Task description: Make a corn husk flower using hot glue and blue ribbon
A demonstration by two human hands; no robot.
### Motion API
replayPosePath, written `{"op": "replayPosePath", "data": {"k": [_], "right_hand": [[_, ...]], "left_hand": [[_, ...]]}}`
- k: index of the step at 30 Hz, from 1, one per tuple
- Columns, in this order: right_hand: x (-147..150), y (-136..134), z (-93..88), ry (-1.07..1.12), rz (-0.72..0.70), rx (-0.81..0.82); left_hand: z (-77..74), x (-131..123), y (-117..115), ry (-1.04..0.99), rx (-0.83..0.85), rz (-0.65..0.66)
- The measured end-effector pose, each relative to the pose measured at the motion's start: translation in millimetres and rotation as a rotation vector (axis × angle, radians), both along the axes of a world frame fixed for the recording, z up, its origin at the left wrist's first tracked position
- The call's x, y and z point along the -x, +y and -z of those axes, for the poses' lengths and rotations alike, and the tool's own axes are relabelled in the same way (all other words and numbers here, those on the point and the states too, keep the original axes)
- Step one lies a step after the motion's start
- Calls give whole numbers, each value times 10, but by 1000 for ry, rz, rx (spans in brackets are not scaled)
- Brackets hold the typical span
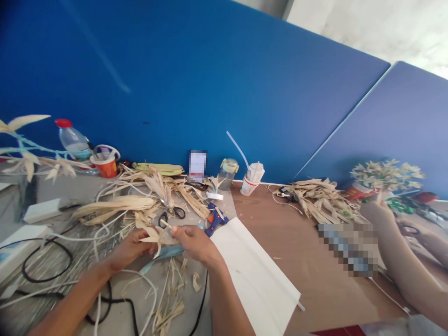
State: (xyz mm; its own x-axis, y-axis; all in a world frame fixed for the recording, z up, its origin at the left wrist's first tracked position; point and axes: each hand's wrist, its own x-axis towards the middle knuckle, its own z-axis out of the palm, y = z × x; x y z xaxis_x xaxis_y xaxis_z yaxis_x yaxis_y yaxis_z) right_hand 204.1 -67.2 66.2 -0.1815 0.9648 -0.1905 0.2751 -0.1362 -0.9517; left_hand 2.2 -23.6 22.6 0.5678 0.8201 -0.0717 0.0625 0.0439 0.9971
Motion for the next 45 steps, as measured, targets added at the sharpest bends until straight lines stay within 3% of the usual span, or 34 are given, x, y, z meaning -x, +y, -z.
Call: {"op": "replayPosePath", "data": {"k": [5, 13, 18, 23, 34, 39, 42, 45], "right_hand": [[16, 0, -57, -131, -122, -43], [154, 37, 68, -193, -102, -32], [142, 47, 122, -84, -83, 85], [162, 32, 41, 131, -47, 253], [65, 15, 13, 196, -152, 252], [-170, 10, 8, 404, -216, 198], [-307, 42, -6, 532, -24, 142], [-274, 80, 3, 431, 161, 100]], "left_hand": [[-35, -65, -27, 21, 42, 71], [-1, -71, -37, -14, -23, 43], [-35, -64, -61, -30, -26, 45], [-66, -32, -76, -31, -35, 54], [-7, 15, -52, 18, -73, 64], [-34, 17, -16, 14, -151, 64], [-15, 32, 13, 4, -106, 16], [2, 50, 27, -25, -45, -28]]}}
